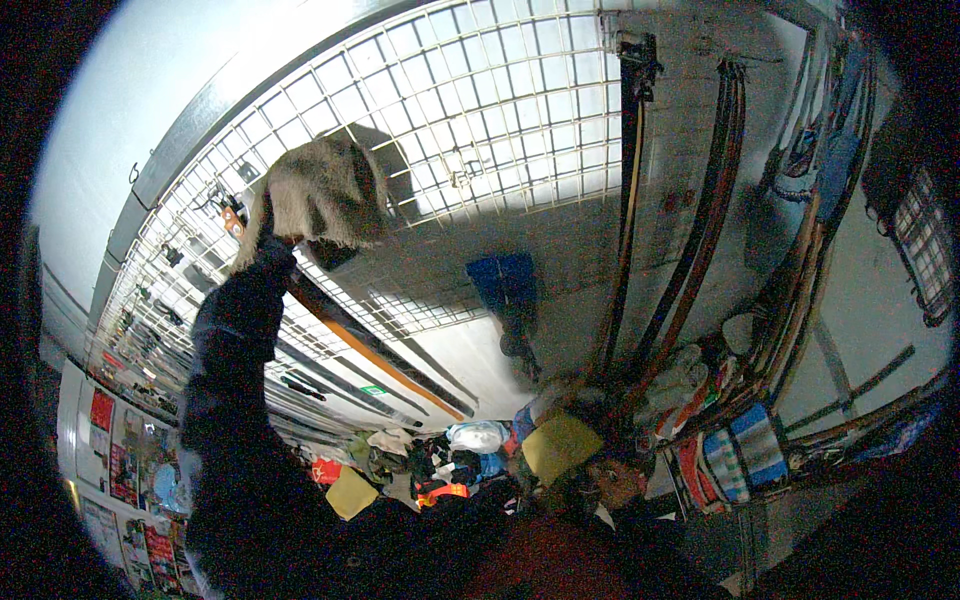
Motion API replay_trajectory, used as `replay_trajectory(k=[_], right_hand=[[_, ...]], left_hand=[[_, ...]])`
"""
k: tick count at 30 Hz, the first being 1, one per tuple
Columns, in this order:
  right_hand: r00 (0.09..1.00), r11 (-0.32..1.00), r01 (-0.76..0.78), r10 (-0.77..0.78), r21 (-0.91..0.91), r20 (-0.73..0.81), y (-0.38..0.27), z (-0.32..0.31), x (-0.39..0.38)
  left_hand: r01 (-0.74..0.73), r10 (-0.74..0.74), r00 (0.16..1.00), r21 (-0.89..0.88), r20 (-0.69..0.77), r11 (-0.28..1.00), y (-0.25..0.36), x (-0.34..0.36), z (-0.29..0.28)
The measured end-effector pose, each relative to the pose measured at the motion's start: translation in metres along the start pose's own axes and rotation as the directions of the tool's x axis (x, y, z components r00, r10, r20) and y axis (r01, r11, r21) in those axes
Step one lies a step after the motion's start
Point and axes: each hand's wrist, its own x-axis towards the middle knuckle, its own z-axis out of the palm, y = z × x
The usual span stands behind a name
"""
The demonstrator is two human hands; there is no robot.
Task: The person wipes a metal grid panel mounted on a wall using a cloth. They move the cloth back and forth across the surface, covering different sections of the grid throughout the clip.
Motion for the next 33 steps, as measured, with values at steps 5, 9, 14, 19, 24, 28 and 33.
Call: replay_trajectory(k=[5,9,14,19,24,28,33], right_hand=[[0.873,0.354,0.452,-0.363,-0.819,0.325,0.009,-0.03,0.006],[0.985,0.687,0.113,-0.173,-0.718,-0.011,0.013,-0.021,0.012],[0.983,0.97,-0.175,0.182,-0.17,0.026,-0.007,-0.002,0.024],[0.99,0.922,-0.034,0.083,-0.385,0.112,0.01,0.013,0.039],[0.959,0.937,-0.164,0.225,-0.309,0.173,0.024,-0.01,0.055],[0.774,0.814,-0.579,0.532,0.044,0.343,0.015,-0.021,0.07],[0.732,0.791,-0.573,0.376,0.215,0.568,0.008,-0.027,0.069]], left_hand=[[0.157,-0.186,0.963,-0.155,-0.195,0.975,0.062,-0.035,0.023],[0.068,-0.103,0.953,-0.128,-0.285,0.989,0.126,-0.049,0.024],[0.205,-0.336,0.94,-0.882,0.057,0.425,0.158,-0.032,-0.021],[-0.087,-0.539,0.754,-0.757,0.375,-0.648,0.189,-0.044,-0.022],[0.151,-0.181,0.983,-0.706,0.033,0.692,0.17,-0.055,0.009],[0.153,-0.155,0.987,-0.578,0.048,0.801,0.182,-0.055,0.053],[0.011,-0.41,0.904,-0.952,-0.121,0.305,0.201,-0.008,0.065]])
